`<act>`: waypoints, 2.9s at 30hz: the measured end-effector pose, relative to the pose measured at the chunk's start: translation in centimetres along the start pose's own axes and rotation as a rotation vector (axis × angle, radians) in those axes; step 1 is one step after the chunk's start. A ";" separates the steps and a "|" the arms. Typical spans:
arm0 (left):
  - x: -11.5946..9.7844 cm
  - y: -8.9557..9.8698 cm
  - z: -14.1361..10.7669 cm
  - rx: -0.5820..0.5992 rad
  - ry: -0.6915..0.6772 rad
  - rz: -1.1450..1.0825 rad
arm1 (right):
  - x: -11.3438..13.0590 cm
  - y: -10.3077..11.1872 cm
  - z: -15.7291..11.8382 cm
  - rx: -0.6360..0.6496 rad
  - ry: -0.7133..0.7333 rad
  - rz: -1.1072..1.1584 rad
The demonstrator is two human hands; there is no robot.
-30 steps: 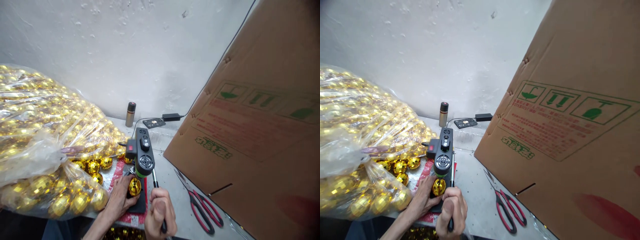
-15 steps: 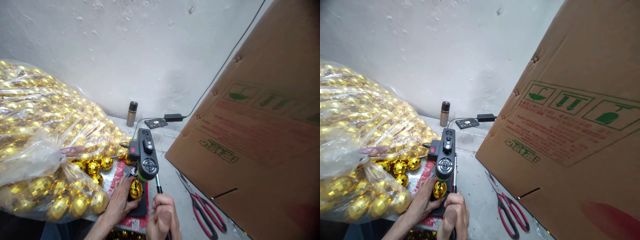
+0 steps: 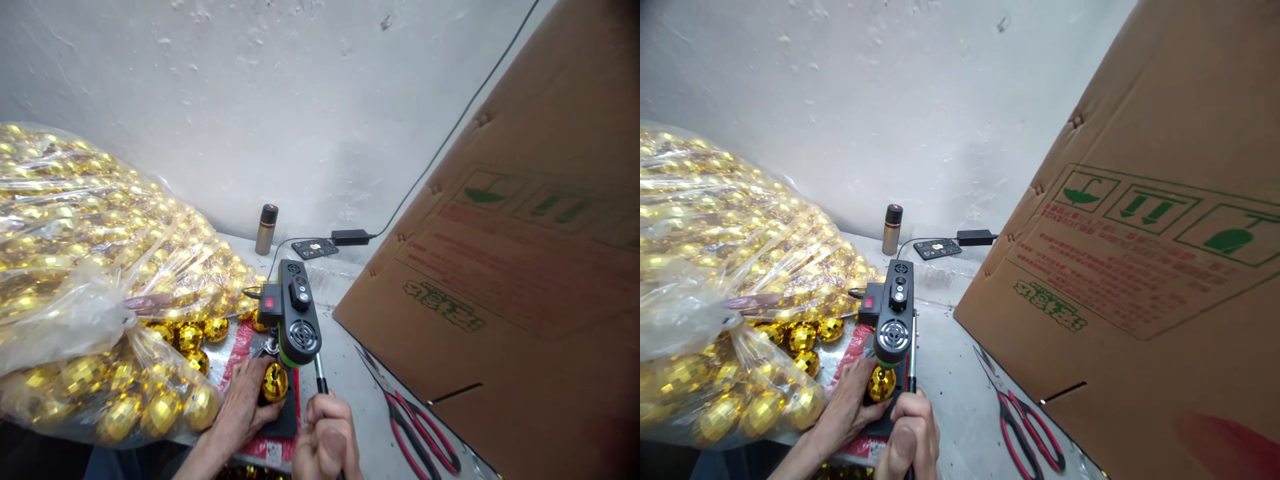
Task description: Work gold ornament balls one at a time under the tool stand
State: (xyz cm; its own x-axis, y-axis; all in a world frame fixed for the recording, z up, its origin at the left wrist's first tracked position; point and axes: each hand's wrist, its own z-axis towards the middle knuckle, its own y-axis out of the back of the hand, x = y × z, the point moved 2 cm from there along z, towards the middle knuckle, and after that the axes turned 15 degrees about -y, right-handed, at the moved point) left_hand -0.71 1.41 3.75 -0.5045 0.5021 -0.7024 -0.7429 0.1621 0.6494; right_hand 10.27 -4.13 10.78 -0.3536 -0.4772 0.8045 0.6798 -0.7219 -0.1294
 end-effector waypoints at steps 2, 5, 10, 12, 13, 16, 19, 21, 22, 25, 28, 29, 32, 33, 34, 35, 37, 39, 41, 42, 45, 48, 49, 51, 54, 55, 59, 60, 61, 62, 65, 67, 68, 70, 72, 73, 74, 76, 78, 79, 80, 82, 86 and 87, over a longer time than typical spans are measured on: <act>0.0 0.0 0.0 -0.005 -0.006 -0.001 | 0.1 0.0 0.1 -0.040 0.020 0.032; 0.0 0.0 0.0 -0.015 -0.013 -0.008 | 0.1 -0.2 0.4 -0.067 0.049 0.051; 0.3 -0.1 -0.1 -0.029 -0.032 -0.015 | -0.4 -0.3 0.2 -0.086 0.049 0.032; 0.5 -0.3 -0.1 -0.037 -0.046 -0.021 | -0.6 -0.3 0.1 -0.099 0.056 0.043; 0.7 -0.4 -0.1 -0.038 -0.052 -0.025 | -0.7 -0.3 0.1 -0.098 0.059 0.051; 1.0 -0.6 0.0 -0.032 -0.062 -0.031 | -0.9 -0.4 0.2 -0.081 0.082 0.072; 1.1 -0.7 0.1 -0.023 -0.063 -0.033 | -1.2 -0.4 0.4 -0.077 0.101 0.079; 0.9 -0.7 0.1 -0.021 -0.058 -0.033 | -1.4 -0.3 0.5 -0.078 0.101 0.078; 0.9 -0.6 0.1 -0.023 -0.055 -0.031 | -1.5 -0.3 0.5 -0.075 0.107 0.078; 0.7 -0.6 0.1 -0.033 -0.059 -0.029 | -2.0 -0.1 0.4 -0.052 0.135 0.085; 0.9 -0.7 0.1 -0.040 -0.070 -0.028 | -2.5 -0.1 0.0 -0.024 0.128 0.094; 1.0 -0.8 0.1 -0.041 -0.071 -0.027 | -2.6 -0.2 -0.3 -0.018 0.134 0.097; 1.2 -1.1 0.1 -0.049 -0.078 -0.020 | -3.1 -0.6 -1.2 -0.037 0.131 0.133; 1.2 -1.1 0.0 -0.052 -0.081 -0.019 | -3.3 -0.7 -1.4 -0.058 0.106 0.150; 1.2 -1.1 0.0 -0.053 -0.081 -0.019 | -3.7 -0.7 -1.6 -0.077 0.078 0.158; 1.1 -1.1 0.0 -0.050 -0.079 -0.021 | -4.0 -0.6 -1.8 -0.083 0.060 0.150; 1.0 -1.0 0.0 -0.040 -0.069 -0.033 | -4.3 -0.4 -1.9 -0.050 0.109 0.100; 0.9 -0.7 0.1 -0.035 -0.061 -0.039 | -3.9 -0.1 -1.5 0.020 0.195 0.049; 0.9 -0.4 0.3 -0.041 -0.060 -0.034 | -2.6 0.2 -0.4 0.055 0.187 0.048; 1.1 -0.4 0.4 -0.049 -0.064 -0.027 | -1.6 0.3 0.3 0.047 0.151 0.071; 1.8 -1.4 -0.1 -0.078 -0.101 0.012 | 2.0 0.2 3.2 0.051 0.004 0.100; 2.6 -3.7 -2.5 -0.126 -0.173 0.088 | 4.4 -0.1 5.3 0.160 -0.036 0.026; 2.8 -4.4 -3.7 -0.147 -0.191 0.127 | 4.7 -0.1 5.6 0.169 -0.029 0.023; 2.9 -5.0 -5.8 -0.168 -0.209 0.199 | 4.7 0.1 5.5 0.169 -0.012 0.033; 2.5 -2.7 -6.4 -0.147 -0.264 0.295 | 3.6 0.3 4.4 0.169 0.000 0.040; 2.4 -1.1 -5.7 -0.170 -0.239 0.347 | 3.3 0.4 4.0 0.170 0.004 0.041; 3.4 6.0 0.2 -0.144 -0.006 0.536 | 2.7 0.5 3.4 0.174 0.005 0.033; 3.9 7.2 1.6 -0.068 0.055 0.578 | 2.7 0.5 3.5 0.175 0.006 0.030; 4.4 8.1 2.9 -0.010 0.095 0.596 | 2.7 0.5 3.6 0.174 0.011 0.030; 4.9 8.7 3.9 0.015 0.109 0.597 | 2.7 0.5 3.6 0.175 0.017 0.029; 6.1 9.3 5.3 0.044 0.110 0.576 | 2.7 0.4 3.7 0.171 0.032 0.028; 6.2 9.0 5.4 0.051 0.097 0.558 | 2.6 0.4 3.6 0.177 0.034 0.026; 6.1 8.9 5.2 0.044 0.088 0.540 | 2.7 0.4 3.6 0.180 0.033 0.027; 5.5 8.8 4.9 -0.021 0.081 0.426 | 3.0 0.3 3.8 0.184 0.030 0.040; 4.6 8.8 4.3 -0.133 0.088 0.195 | 3.6 0.1 4.2 0.181 0.014 0.063; 4.1 8.7 4.0 -0.191 0.100 0.054 | 4.0 -0.1 4.5 0.174 -0.003 0.071; 3.6 8.5 3.6 -0.233 0.120 -0.088 | 4.4 -0.2 4.8 0.164 -0.023 0.071; 2.6 7.6 2.7 -0.268 0.188 -0.344 | 5.4 -0.6 5.6 0.143 -0.077 0.043; 1.7 6.0 1.7 -0.255 0.280 -0.553 | 6.1 -0.9 6.2 0.131 -0.118 0.005; 1.3 5.0 1.2 -0.239 0.315 -0.625 | 6.4 -1.0 6.5 0.129 -0.132 -0.008; 1.1 4.0 0.8 -0.224 0.335 -0.671 | 6.6 -1.1 6.7 0.128 -0.140 -0.016; 0.9 2.2 0.2 -0.211 0.344 -0.686 | 6.7 -1.1 6.9 0.129 -0.144 -0.024; 1.7 -0.2 -0.3 -0.212 0.326 -0.578 | 6.7 -0.9 6.8 0.138 -0.125 -0.056; 1.9 -0.5 -0.4 -0.220 0.301 -0.537 | 6.7 -0.9 6.8 0.141 -0.117 -0.061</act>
State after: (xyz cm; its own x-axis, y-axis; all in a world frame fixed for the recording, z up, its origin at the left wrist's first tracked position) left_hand -1.48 1.98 2.02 -0.1157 0.1346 -0.9841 -0.9825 0.1304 0.1334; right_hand 11.67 -3.31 20.19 -0.3248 -0.3674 0.8715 0.7455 -0.6665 -0.0031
